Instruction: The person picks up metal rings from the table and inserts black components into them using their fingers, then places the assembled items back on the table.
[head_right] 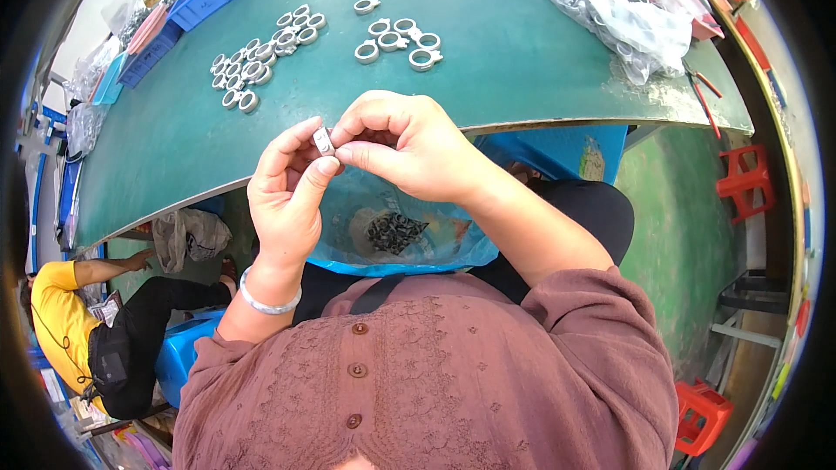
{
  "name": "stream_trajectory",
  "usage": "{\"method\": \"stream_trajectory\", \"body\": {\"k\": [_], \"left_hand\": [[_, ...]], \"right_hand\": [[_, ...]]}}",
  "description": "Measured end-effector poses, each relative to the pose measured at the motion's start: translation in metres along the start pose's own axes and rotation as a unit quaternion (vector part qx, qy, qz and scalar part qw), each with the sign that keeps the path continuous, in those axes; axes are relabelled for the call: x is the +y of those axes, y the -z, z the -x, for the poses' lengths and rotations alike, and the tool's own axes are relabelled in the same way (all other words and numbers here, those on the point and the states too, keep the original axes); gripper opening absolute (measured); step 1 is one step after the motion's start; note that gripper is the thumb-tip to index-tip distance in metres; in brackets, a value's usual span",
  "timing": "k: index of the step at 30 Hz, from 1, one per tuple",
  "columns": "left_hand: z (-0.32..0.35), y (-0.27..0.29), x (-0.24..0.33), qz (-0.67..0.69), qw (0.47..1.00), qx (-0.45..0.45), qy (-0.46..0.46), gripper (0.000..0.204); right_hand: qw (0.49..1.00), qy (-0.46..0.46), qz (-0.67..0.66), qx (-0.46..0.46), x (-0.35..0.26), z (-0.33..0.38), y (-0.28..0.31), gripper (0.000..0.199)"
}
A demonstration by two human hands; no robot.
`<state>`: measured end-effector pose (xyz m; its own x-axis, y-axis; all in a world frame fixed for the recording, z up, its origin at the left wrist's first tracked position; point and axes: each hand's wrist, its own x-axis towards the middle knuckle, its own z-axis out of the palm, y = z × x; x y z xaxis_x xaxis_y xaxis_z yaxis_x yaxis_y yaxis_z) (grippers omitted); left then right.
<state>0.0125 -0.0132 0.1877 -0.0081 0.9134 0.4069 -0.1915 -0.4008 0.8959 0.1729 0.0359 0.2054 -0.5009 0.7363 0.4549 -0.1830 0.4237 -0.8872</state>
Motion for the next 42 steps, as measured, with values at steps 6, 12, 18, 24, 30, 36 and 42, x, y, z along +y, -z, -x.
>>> {"method": "stream_trajectory", "body": {"k": [6,12,18,24,30,36,42], "left_hand": [[0.0005,-0.0003,0.0007,-0.014,1.0,0.003,-0.011,0.034],[0.0012,0.0011,-0.0015,-0.088,0.996,0.007,-0.03,0.035],[-0.0004,0.0032,-0.0039,-0.133,0.988,0.001,-0.076,0.036],[0.0008,0.0019,-0.0022,-0.109,0.992,0.001,-0.062,0.04],[0.0018,0.0016,-0.0003,-0.088,0.996,-0.004,-0.008,0.04],[0.0005,-0.0013,0.0034,-0.028,0.999,0.009,0.036,0.031],[0.0013,0.0007,0.0025,0.001,0.999,0.009,0.05,0.027]], "right_hand": [[0.993,-0.079,-0.087,0.016,-0.0062,0.0032,-0.0028,0.014],[0.992,-0.075,-0.098,0.012,-0.0071,0.004,-0.0035,0.016],[0.986,-0.102,-0.128,0.021,-0.0065,0.0038,-0.0027,0.016],[0.977,-0.146,-0.153,0.026,-0.0067,0.0028,0.0004,0.016],[0.975,-0.152,-0.154,0.038,-0.0064,0.002,0.0006,0.016],[0.973,-0.168,-0.152,0.036,-0.0067,0.0017,0.0011,0.017],[0.972,-0.179,-0.146,0.032,-0.0085,0.0017,0.0015,0.015]]}}
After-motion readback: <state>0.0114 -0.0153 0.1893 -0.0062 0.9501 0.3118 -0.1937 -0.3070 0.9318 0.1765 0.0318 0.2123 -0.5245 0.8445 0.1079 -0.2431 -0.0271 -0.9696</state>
